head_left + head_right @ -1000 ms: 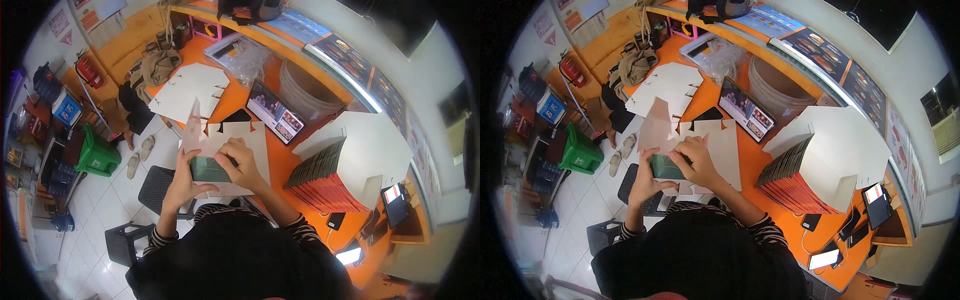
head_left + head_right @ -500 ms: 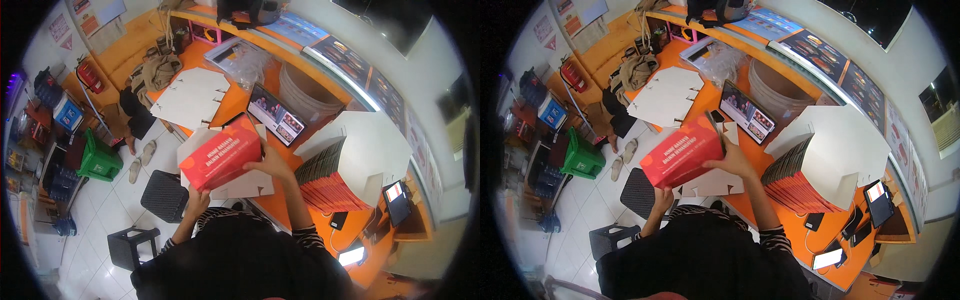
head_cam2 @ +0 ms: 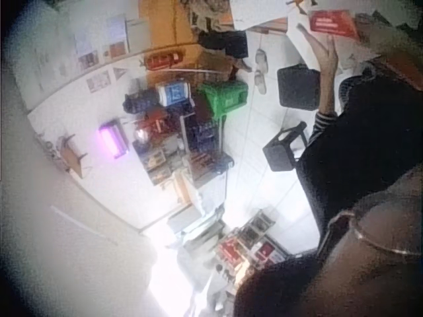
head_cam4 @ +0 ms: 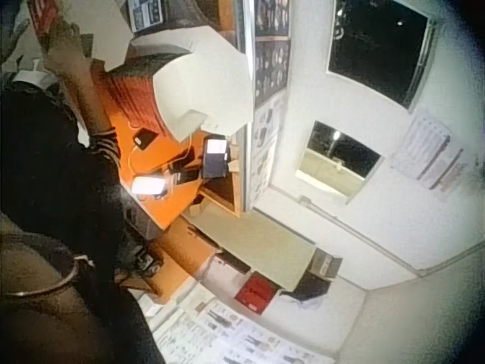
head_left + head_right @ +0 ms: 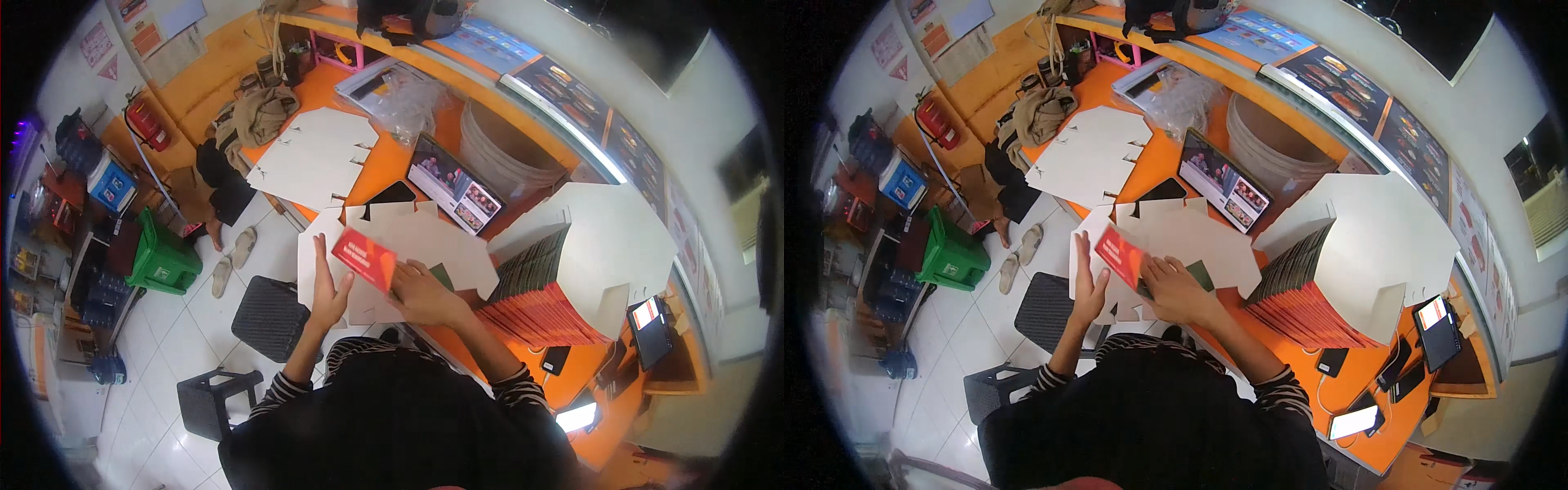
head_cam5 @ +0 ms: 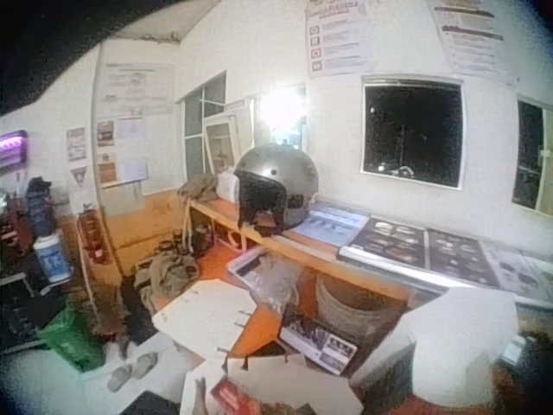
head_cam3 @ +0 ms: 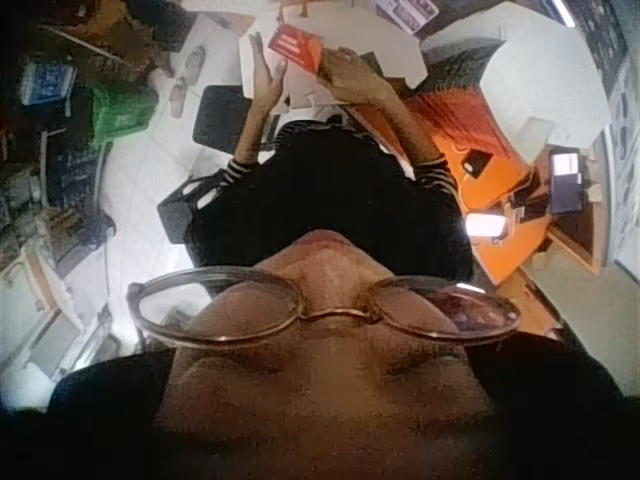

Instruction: The person assembles flat-packed cardboard boxes by folding the sides and inserting tabs to form the container. They repeatedly pick up a flat sheet, fold it into a box shape, and place the finished unit on a growing stack on the counter.

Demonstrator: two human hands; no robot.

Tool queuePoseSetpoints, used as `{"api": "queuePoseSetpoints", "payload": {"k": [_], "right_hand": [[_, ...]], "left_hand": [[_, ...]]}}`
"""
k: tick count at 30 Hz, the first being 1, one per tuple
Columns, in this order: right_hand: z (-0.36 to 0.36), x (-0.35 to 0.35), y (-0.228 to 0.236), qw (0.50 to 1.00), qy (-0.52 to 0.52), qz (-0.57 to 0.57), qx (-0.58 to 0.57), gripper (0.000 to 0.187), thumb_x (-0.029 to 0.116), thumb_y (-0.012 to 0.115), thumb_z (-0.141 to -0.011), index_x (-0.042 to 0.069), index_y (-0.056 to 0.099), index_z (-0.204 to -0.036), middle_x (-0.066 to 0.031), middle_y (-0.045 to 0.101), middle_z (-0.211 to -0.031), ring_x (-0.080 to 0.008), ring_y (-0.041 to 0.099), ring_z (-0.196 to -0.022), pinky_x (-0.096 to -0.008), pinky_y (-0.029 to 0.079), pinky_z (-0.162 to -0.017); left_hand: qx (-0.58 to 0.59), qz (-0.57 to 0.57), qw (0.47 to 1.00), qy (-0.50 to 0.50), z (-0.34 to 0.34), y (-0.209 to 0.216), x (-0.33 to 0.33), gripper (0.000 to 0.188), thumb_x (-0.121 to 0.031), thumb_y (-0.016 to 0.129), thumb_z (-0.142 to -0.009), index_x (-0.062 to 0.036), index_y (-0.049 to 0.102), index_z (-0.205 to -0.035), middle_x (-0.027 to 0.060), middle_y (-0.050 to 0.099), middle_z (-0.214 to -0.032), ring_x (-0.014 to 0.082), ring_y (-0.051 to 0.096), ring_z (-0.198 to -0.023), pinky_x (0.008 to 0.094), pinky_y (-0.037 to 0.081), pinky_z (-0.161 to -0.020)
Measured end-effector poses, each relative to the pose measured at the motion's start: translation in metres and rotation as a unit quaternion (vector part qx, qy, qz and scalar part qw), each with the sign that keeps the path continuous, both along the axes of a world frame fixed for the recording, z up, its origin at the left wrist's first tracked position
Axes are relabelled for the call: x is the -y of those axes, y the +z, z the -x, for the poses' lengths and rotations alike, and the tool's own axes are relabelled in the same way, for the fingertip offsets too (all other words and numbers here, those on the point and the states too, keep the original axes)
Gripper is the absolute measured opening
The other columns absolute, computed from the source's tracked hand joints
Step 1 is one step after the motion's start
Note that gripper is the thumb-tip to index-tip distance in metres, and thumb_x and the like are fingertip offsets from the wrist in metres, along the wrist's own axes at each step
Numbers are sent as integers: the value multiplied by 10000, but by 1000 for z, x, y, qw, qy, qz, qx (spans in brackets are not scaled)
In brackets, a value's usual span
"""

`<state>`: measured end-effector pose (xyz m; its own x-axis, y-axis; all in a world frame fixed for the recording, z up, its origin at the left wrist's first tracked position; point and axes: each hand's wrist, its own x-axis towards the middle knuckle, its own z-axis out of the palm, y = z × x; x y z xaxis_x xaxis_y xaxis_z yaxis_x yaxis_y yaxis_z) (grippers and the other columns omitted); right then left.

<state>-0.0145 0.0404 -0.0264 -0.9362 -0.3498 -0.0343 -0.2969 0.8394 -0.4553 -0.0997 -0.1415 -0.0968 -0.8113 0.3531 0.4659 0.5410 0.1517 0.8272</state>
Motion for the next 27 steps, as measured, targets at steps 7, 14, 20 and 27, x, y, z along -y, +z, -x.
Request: {"api": "queuePoseSetpoints", "payload": {"k": [7,14,20,27], "right_hand": [[6,33,-22,974,-10,-201,108,559,243,463,-805,-107,372,-1230,-240,537,-1111,-318,503,-1090,-452,181,-1060],[9,-3,-3,991,-2,83,106,606,447,626,-751,33,479,-1168,-178,615,-913,-327,596,-860,-401,426,-845],[18,-20,-19,958,-53,251,129,446,159,546,-850,89,388,-1261,-157,630,-865,-335,598,-821,-389,439,-756],[11,-8,-8,960,-100,251,74,553,100,543,-844,142,284,-1331,-136,634,-850,-293,602,-817,-369,430,-762]], "left_hand": [[59,313,948,11,-16,52,6,637,-389,674,-720,-9,469,-1187,97,620,-1020,345,418,-1191,548,108,-1054],[204,-3,965,-163,6,17,46,101,-105,691,-736,-37,617,-745,118,610,-1070,340,368,-1251,491,241,-1029],[203,-196,908,-309,12,0,43,160,-66,702,-711,-52,543,-729,159,548,-1167,337,409,-1216,452,297,-1011],[162,-83,981,-70,-4,2,-11,184,-18,660,-720,-36,521,-839,159,437,-1261,283,475,-1110,365,374,-921]]}}
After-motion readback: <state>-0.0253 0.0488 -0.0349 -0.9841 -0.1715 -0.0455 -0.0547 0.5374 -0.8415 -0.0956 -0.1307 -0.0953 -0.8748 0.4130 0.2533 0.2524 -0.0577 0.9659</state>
